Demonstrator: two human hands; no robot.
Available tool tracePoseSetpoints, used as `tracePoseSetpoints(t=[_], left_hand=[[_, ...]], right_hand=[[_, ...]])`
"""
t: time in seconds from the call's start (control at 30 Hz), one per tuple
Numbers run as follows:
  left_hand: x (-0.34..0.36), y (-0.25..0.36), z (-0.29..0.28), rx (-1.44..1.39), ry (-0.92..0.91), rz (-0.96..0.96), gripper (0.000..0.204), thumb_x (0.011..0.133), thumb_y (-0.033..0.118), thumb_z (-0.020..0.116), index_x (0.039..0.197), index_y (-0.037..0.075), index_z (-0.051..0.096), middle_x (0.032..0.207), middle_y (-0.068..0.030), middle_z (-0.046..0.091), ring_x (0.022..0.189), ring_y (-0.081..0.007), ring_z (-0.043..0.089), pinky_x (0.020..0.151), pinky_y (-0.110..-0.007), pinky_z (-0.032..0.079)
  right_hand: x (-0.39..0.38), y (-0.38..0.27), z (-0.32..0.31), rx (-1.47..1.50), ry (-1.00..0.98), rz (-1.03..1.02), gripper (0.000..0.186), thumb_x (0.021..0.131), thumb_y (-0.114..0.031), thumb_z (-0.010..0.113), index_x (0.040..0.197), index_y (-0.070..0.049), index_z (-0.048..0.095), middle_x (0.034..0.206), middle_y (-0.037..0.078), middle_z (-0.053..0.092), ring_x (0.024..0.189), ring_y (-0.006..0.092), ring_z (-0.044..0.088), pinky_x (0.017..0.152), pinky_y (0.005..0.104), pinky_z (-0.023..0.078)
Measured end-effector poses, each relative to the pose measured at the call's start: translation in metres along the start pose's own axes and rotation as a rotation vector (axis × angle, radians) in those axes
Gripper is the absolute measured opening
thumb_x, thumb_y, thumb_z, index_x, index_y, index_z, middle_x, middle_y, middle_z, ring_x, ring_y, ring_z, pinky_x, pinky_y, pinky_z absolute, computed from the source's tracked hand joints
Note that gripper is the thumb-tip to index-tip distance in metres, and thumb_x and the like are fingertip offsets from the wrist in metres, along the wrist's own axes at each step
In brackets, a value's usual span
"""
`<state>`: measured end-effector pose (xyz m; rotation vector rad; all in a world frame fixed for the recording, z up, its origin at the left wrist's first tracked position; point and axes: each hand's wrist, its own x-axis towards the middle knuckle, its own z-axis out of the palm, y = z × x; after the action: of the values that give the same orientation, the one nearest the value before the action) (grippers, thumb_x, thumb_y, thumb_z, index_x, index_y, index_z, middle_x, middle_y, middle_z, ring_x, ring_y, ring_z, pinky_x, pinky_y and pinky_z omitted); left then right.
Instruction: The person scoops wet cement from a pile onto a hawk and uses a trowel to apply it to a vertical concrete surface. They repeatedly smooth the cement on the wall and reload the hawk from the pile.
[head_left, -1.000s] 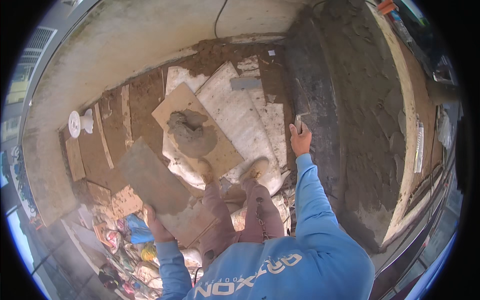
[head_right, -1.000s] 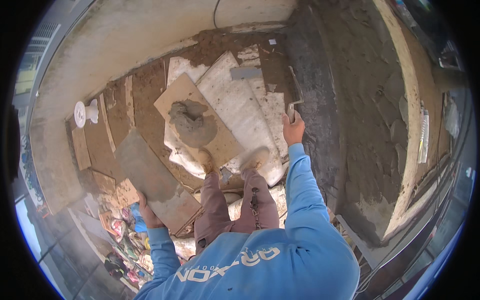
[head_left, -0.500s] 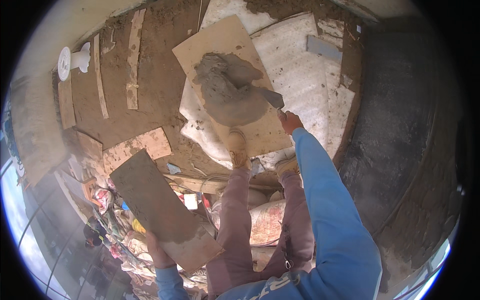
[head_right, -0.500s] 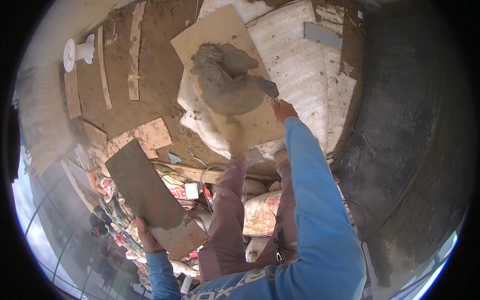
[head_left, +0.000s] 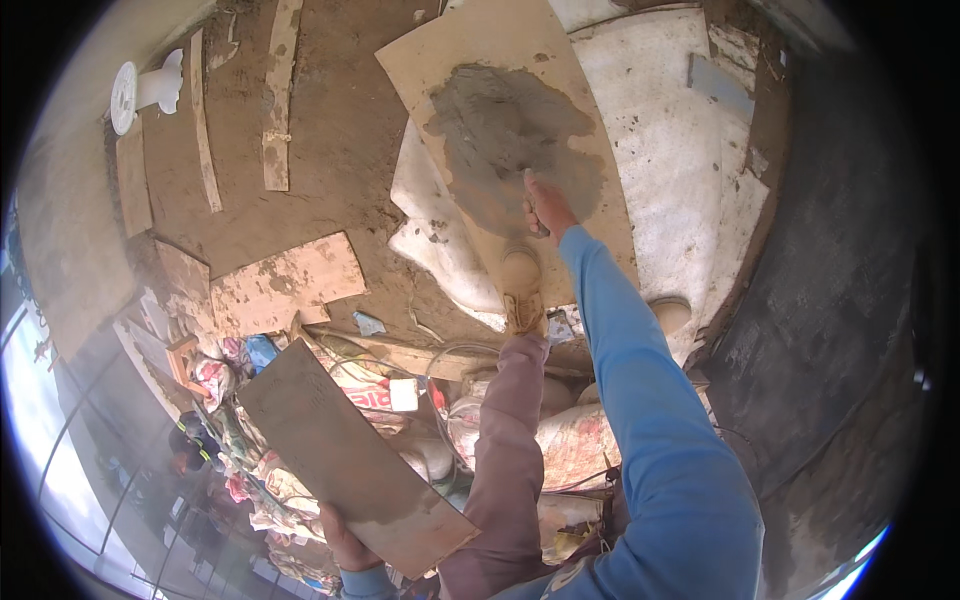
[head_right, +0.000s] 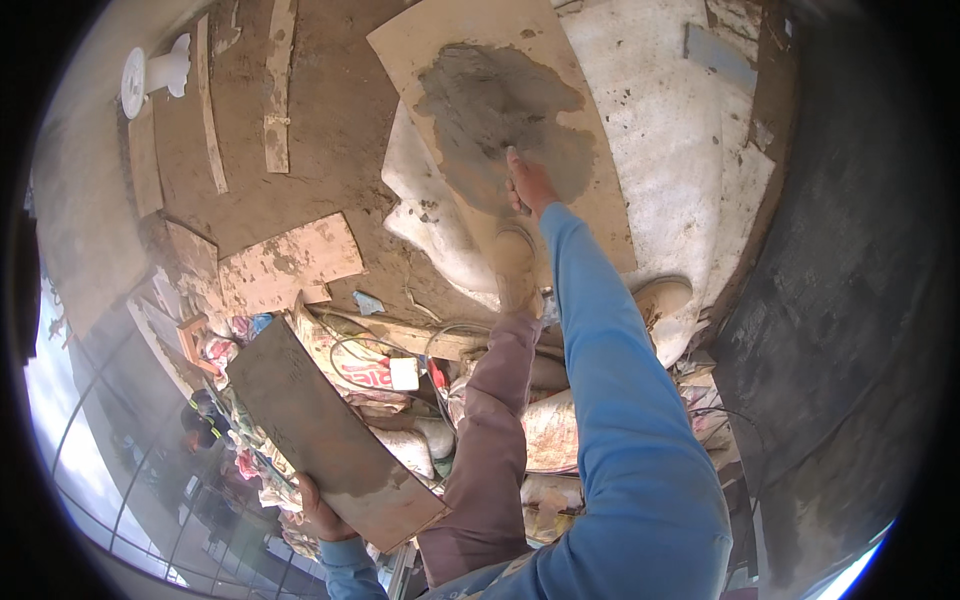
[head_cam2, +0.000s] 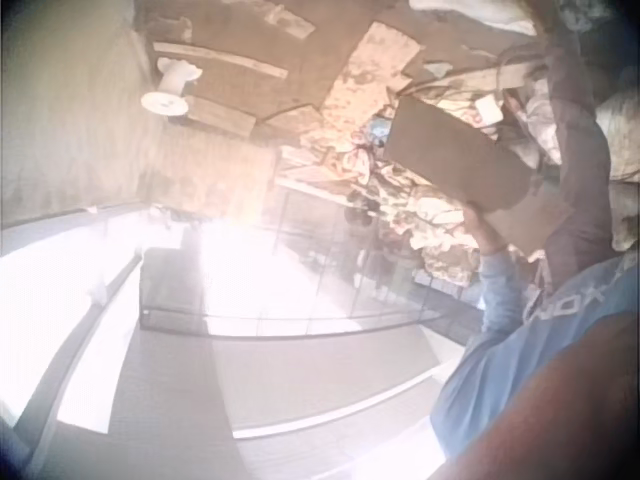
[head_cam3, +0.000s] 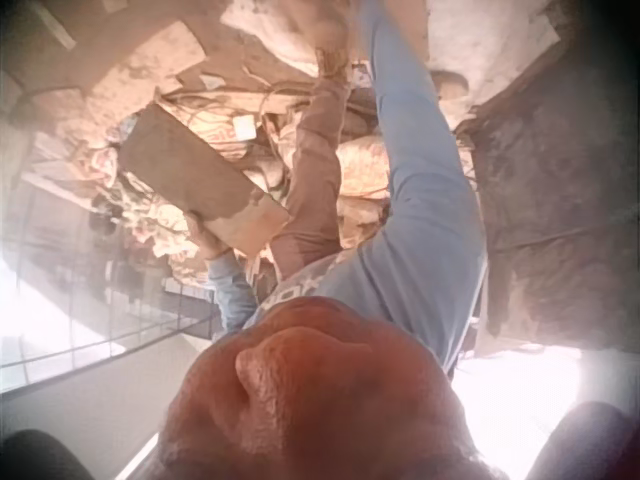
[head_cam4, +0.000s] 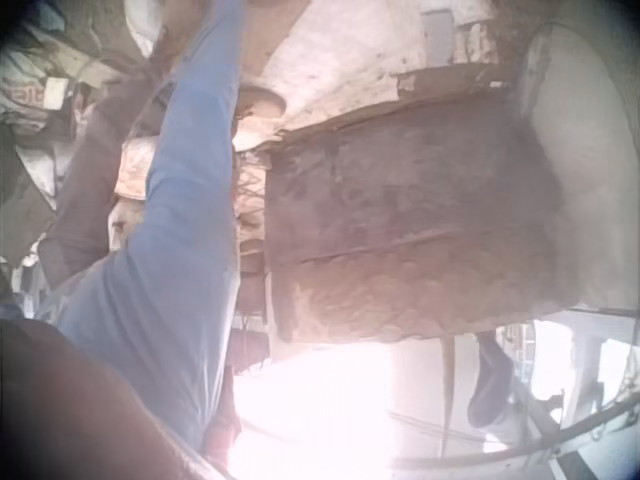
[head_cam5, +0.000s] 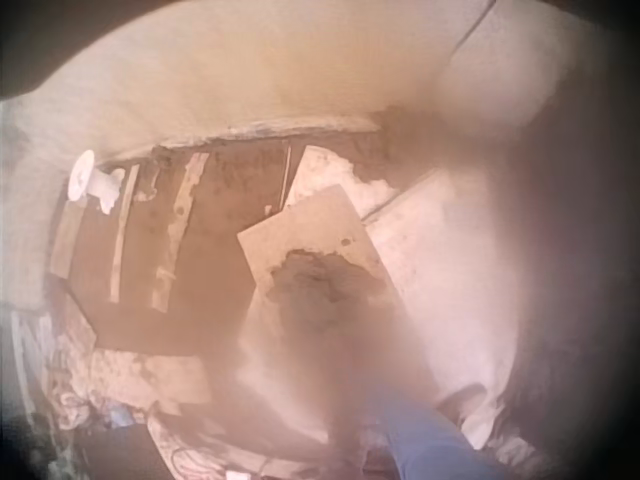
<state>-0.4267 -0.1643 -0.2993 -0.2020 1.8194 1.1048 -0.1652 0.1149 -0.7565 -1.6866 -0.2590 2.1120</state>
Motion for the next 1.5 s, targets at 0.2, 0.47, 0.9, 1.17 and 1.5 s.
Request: tracePoseSetpoints(t=[0.2,0.47,0.9,1.17,1.5], left_hand=[[-0.001,0.009,0.032,-0.005,-0.262,0.106,0.059,0.102,0.045,0.050,0.147,0.007,0.039,0.141,-0.0123,0.052,0.123,-0.0285,0.056,0.103,-0.045,0.049],[0.023,0.023,0.125,0.003,-0.378,0.067,0.048,0.106,0.034,0.047,0.141,0.002,0.040,0.130,-0.0129,0.057,0.115,-0.0256,0.061,0.095,-0.040,0.055],[-0.165,0.142,0.319,-0.388,-1.016,0.105,0.056,0.105,0.048,0.042,0.140,0.005,0.044,0.135,-0.0113,0.056,0.118,-0.0287,0.059,0.101,-0.044,0.049],[-0.283,0.171,0.344,-0.270,-1.429,-0.198,0.057,0.105,0.050,0.039,0.140,0.006,0.046,0.137,-0.0116,0.055,0.118,-0.0284,0.059,0.100,-0.043,0.049],[-0.395,0.151,0.343,-0.077,-1.712,-0.334,0.055,0.106,0.044,0.040,0.141,0.002,0.046,0.136,-0.0128,0.057,0.121,-0.0289,0.058,0.104,-0.043,0.047]], right_hand=[[-0.102,-0.080,-0.010,-0.225,-0.128,-0.048,0.040,0.101,-0.045,0.052,0.087,-0.007,0.055,0.066,0.002,0.050,0.046,0.0101,0.045,0.040,0.0275,0.036],[-0.387,-0.213,0.033,-0.438,-0.161,-0.219,0.035,0.099,-0.036,0.051,0.089,-0.004,0.060,0.067,0.005,0.055,0.049,0.0138,0.049,0.041,0.0310,0.037],[-0.733,-0.238,0.099,-0.834,0.312,-0.989,0.063,0.091,-0.017,0.062,0.144,0.009,0.040,0.122,0.035,0.060,0.113,0.0427,0.062,0.096,0.0401,0.048],[-0.926,-0.267,-0.017,-0.738,0.380,-1.247,0.038,0.083,-0.013,0.066,0.114,0.006,0.056,0.080,0.014,0.061,0.072,0.0215,0.061,0.068,0.0319,0.049],[-0.877,-0.259,-0.139,-0.779,0.695,-1.543,0.034,0.082,-0.014,0.071,0.112,-0.002,0.062,0.081,0.020,0.066,0.072,0.0379,0.066,0.063,0.0402,0.051]])
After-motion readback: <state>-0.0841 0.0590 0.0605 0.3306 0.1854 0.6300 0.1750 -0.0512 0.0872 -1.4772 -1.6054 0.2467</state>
